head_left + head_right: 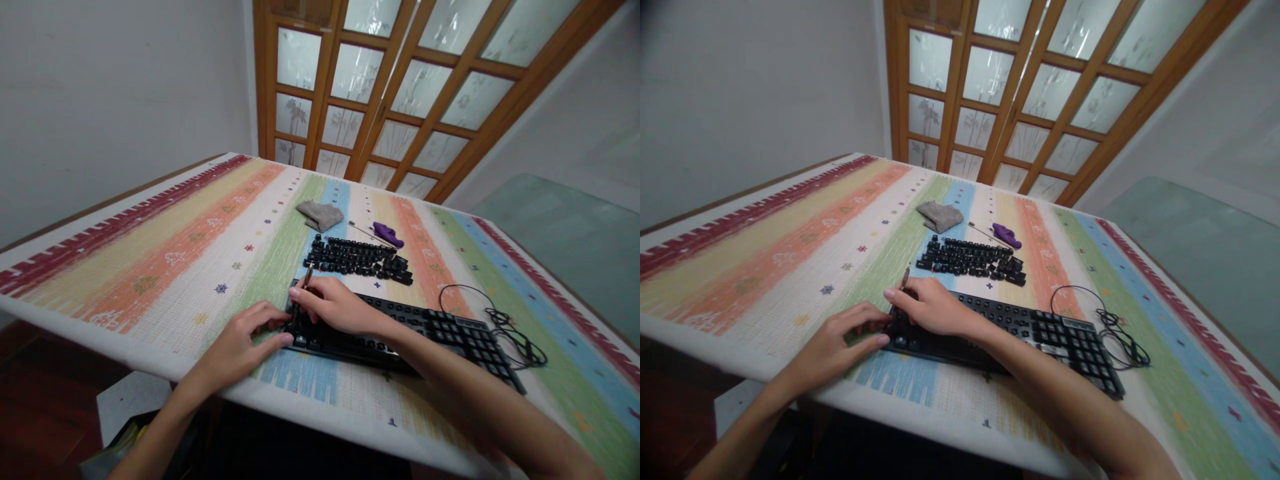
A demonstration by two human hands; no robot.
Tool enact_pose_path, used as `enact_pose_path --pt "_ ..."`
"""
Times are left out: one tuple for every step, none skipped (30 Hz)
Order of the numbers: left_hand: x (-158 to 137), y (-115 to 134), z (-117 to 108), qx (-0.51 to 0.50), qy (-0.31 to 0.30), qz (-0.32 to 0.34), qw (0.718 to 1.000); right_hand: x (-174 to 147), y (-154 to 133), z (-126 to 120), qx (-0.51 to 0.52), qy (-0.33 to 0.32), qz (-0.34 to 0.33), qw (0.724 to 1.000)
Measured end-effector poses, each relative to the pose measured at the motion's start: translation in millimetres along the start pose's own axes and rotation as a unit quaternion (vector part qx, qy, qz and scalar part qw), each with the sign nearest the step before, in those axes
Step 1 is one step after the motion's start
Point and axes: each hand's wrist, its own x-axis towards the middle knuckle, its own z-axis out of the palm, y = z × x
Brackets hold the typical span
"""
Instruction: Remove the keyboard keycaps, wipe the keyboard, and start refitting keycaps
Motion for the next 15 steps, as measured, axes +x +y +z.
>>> enact_pose_path --pt "1 0 0 0.000 0.001 -0.001 1.000 -2 -3 -2 -0.004 -0.001 -0.013 1.000" --pt "2 -1 0 0.001 0.002 -0.002 1.000 -4 -5 -4 -0.014 -0.001 -0.026 1.000" --pt "2 -1 0 0.003 0.003 -0.001 1.000 -7 -7 -5 -0.027 0.001 -0.039 0.999" --pt "3 -1 -1 0.005 0.002 0.000 1.000 -9 -8 -7 -0.044 0.004 -0.051 0.998" --pt "4 0 -1 0.006 0.001 0.002 1.000 -11 -9 -8 -0.061 0.008 -0.062 0.996" --pt "6 1 -2 0.004 -0.002 0.003 1.000 -14 -10 -9 -0.077 0.013 -0.074 0.994" --pt "7 2 -3 0.000 -0.005 0.001 1.000 -16 -10 -9 -0.090 0.017 -0.087 0.992" --pt "9 4 -4 -0.008 -0.009 -0.006 1.000 -18 -11 -10 -0.100 0.018 -0.101 0.990" --pt "11 6 -4 -0.023 -0.016 -0.018 0.999 -21 -12 -11 -0.106 0.016 -0.117 0.987" --pt "14 8 -5 -0.045 -0.024 -0.031 0.998 -23 -13 -12 -0.109 0.011 -0.133 0.985" --pt "16 10 -5 -0.070 -0.034 -0.042 0.996 -24 -15 -13 -0.111 0.005 -0.148 0.983" --pt "19 11 -5 -0.094 -0.047 -0.049 0.993 -26 -16 -15 -0.113 0.000 -0.160 0.981" --pt "22 13 -5 -0.109 -0.059 -0.049 0.991 -28 -18 -17 -0.116 -0.003 -0.169 0.979" --pt "24 13 -6 -0.112 -0.069 -0.046 0.990 -29 -19 -19 -0.121 -0.003 -0.175 0.977" --pt "27 13 -6 -0.097 -0.074 -0.039 0.992 -31 -20 -21 -0.128 -0.001 -0.177 0.976"
